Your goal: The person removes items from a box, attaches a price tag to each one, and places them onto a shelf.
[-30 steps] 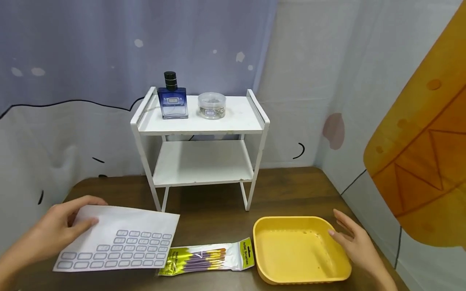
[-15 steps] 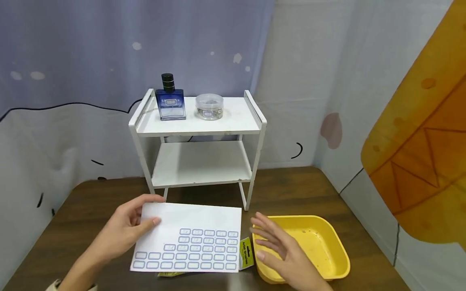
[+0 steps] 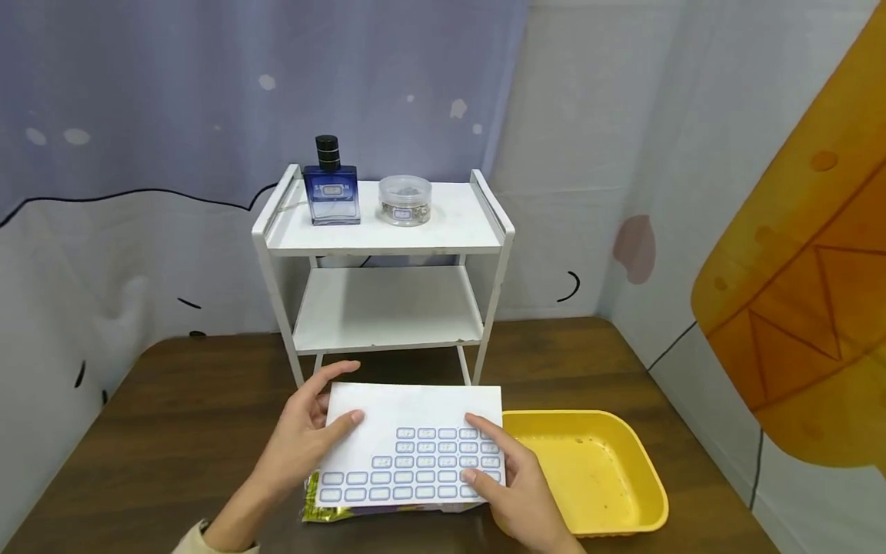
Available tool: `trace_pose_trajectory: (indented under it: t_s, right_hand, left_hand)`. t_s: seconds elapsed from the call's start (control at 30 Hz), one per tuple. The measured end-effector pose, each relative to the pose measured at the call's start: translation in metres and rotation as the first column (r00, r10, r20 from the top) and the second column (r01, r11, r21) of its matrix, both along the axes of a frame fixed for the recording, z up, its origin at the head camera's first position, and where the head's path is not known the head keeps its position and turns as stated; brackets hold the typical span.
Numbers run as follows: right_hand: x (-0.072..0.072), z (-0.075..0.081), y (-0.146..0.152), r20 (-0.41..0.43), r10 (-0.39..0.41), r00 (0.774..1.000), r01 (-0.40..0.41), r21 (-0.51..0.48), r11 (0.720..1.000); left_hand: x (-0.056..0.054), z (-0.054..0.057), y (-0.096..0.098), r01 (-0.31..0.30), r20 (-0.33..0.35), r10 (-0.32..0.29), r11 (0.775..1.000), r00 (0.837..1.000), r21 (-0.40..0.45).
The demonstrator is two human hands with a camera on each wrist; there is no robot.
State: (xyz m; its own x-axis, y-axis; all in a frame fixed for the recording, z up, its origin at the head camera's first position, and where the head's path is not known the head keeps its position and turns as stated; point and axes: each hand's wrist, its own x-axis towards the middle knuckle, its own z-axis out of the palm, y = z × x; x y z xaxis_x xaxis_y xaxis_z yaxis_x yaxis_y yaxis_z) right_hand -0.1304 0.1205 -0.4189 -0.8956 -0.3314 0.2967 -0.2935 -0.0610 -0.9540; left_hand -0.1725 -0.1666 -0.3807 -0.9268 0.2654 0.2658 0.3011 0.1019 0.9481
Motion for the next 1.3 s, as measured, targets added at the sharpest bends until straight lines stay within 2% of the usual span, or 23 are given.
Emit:
trace_pose_trajectory:
  t_s: [0.07,0.17,0.27,0.37,0.5,0.7,0.9,1.13,1.3]
  right_hand:
    - [-0.001,-0.003,0.003,-0.018,-0.015,1.0,0.015,-0.026,1.0]
    - [-0.002,-0.005,0.007,-0.016,-0.073,0.997,0.073,-0.016,0.997]
    - [-0.002,-0.005,0.01,0.003,-0.119,0.993,0.119,-0.006,0.993]
    - [-0.001,-0.004,0.012,0.017,-0.134,0.991,0.134,0.001,0.991]
    - [-0.001,-0.003,0.013,0.029,-0.143,0.989,0.143,-0.005,0.99]
    - [0.0,-0.002,0.012,0.039,-0.2,0.979,0.201,-0.004,0.98]
    - [0.0,-0.001,0.01,0.05,-0.226,0.973,0.227,-0.009,0.974]
    - [0.001,-0.001,0.01,0.086,-0.265,0.96,0.267,-0.012,0.964]
    - [0.0,-0.004,0.012,0.072,-0.258,0.964,0.259,-0.01,0.966]
  left_hand:
    - [0.0,-0.002,0.0,0.025,0.033,-0.025,1.0,0.999,0.004]
    - [0.0,-0.005,-0.001,0.133,0.058,-0.132,0.991,0.989,-0.002]
    - [-0.002,-0.011,0.0,0.263,0.049,-0.262,0.965,0.964,-0.007]
    - [-0.003,-0.016,0.005,0.314,0.053,-0.314,0.949,0.948,0.005]
    - [-0.003,-0.02,0.013,0.289,0.103,-0.295,0.955,0.95,0.067]
    - [-0.003,-0.026,0.023,0.258,0.13,-0.283,0.949,0.95,0.178]
    - [-0.003,-0.031,0.029,0.192,0.162,-0.229,0.957,0.96,0.217]
    - [-0.003,-0.036,0.033,0.186,0.199,-0.249,0.939,0.948,0.288]
    - [-0.005,-0.038,0.033,0.201,0.238,-0.271,0.939,0.933,0.28]
